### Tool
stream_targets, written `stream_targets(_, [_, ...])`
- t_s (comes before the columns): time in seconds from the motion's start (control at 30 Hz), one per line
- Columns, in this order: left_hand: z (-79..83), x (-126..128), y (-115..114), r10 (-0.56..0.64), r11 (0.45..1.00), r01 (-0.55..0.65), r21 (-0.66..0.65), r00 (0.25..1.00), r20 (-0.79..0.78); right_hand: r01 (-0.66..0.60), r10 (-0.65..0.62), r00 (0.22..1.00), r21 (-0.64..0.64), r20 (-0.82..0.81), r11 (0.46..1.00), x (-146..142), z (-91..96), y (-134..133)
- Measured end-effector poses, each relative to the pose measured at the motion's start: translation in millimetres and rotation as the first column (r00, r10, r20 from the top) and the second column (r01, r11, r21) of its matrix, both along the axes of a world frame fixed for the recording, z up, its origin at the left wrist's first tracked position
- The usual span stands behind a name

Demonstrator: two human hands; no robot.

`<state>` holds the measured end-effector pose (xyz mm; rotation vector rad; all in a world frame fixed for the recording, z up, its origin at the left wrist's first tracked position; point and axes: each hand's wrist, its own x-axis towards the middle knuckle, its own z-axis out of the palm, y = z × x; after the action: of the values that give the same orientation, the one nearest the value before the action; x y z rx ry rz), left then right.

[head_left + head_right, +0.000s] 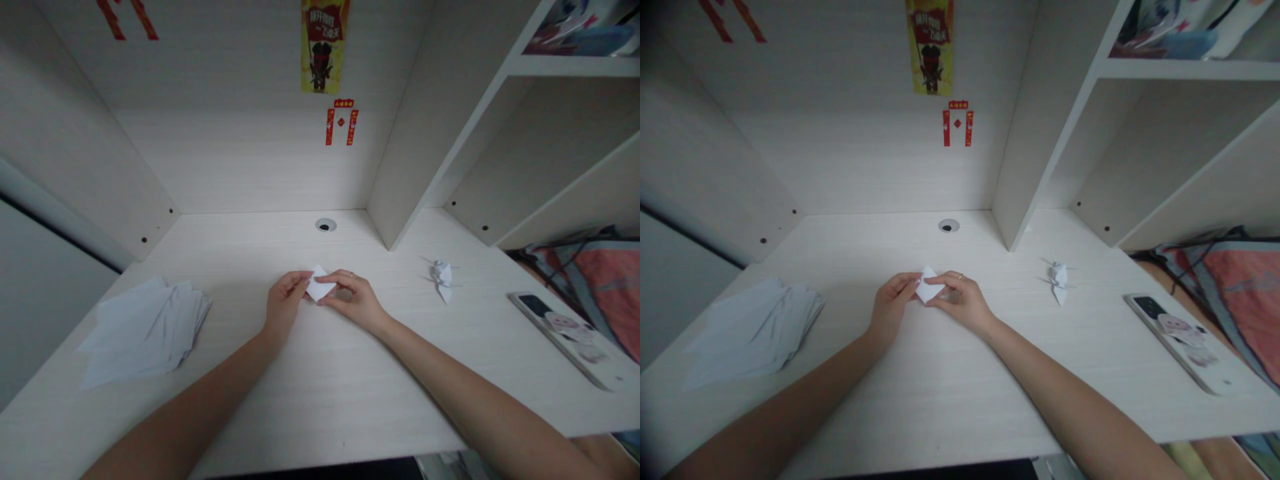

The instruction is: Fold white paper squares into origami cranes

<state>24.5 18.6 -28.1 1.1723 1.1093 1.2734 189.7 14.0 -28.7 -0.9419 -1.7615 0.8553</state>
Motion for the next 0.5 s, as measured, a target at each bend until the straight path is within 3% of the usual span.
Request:
stream_targets(0.13, [-0.5, 0.2, 0.8, -0.037, 0.999, 0.037, 0.014, 0.999, -0.008, 0.02, -0.02, 1.0, -0.019, -0.015, 1.0, 1.5, -0.6, 0.5])
stream_targets(0.37, [3.3, 0.4, -3.7, -0.17, 0.985, 0.17, -0.003, 0.985, -0.015, 0.08, -0.112, 0.978, -0.176, -0.177, 0.981, 1.0, -5.2, 3.5])
stream_targets(0.5, [3.1, 2.0, -5.5, -0.164, 0.985, 0.163, -0.054, 0.986, -0.023, 0.096, -0.156, 0.963, -0.259, -0.221, 0.961, 0.5, -7.8, 5.1])
